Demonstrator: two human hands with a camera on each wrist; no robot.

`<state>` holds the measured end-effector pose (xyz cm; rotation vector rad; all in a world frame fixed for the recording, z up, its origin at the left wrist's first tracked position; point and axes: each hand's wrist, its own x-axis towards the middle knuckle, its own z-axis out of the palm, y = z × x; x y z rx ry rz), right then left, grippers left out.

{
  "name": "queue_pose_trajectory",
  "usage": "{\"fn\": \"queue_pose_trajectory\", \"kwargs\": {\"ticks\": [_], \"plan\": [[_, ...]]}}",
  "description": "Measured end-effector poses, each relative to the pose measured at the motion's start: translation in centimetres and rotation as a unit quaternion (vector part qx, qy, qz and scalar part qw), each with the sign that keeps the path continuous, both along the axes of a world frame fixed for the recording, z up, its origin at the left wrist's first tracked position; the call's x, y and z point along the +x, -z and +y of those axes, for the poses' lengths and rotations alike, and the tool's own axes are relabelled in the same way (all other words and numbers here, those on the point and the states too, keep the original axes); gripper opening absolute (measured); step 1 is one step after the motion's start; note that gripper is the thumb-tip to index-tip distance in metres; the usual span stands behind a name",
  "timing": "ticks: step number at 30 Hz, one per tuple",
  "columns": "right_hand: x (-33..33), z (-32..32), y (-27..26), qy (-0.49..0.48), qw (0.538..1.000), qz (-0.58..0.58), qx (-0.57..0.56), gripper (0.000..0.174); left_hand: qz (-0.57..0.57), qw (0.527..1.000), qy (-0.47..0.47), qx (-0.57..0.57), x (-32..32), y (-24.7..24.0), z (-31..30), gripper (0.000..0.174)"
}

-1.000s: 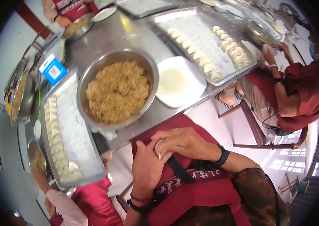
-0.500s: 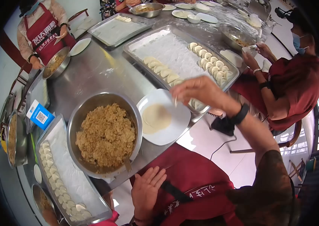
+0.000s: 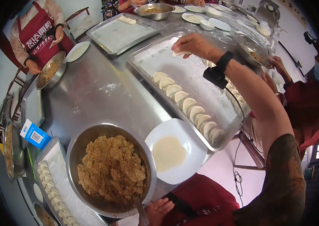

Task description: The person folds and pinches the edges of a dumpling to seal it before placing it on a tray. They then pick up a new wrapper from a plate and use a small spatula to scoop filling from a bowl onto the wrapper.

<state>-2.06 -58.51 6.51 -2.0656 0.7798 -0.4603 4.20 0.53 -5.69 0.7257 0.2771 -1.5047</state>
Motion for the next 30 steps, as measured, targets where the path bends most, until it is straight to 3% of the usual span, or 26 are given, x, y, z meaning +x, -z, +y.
{"fn": "queue_pose_trajectory", "kwargs": {"ticks": [4, 11, 17, 20, 27, 30], "plan": [[4.3, -1.2, 3.7, -0.043, 0.998, -0.012, 0.037, 0.016, 0.055, 0.998, -0.007, 0.005, 0.1, 1.5, 1.5, 0.051], [8.2, -0.4, 7.3, -0.086, 0.993, -0.003, 0.086, 0.012, 0.052, 0.998, 0.031, 0.014, 0.1, 2.4, 2.8, 0.050], [9.2, -0.2, 9.2, -0.121, 0.993, 0.000, 0.009, 0.014, 0.059, 0.997, 0.033, 0.027, 0.1, 2.7, 3.2, 0.048], [9.2, -0.1, 9.8, -0.115, 0.993, -0.007, 0.027, 0.015, 0.067, 0.997, 0.026, 0.027, 0.0, 2.9, 3.3, 0.048], [8.6, 0.5, 9.1, -0.119, 0.993, 0.005, 0.004, 0.020, 0.080, 0.995, 0.011, 0.058, 0.1, 3.3, 2.8, 0.051], [7.0, 0.9, 8.1, -0.104, 0.994, -0.002, -0.040, 0.022, 0.067, 0.997, 0.021, 0.021, 0.2, 3.5, 2.3, 0.053]]}}
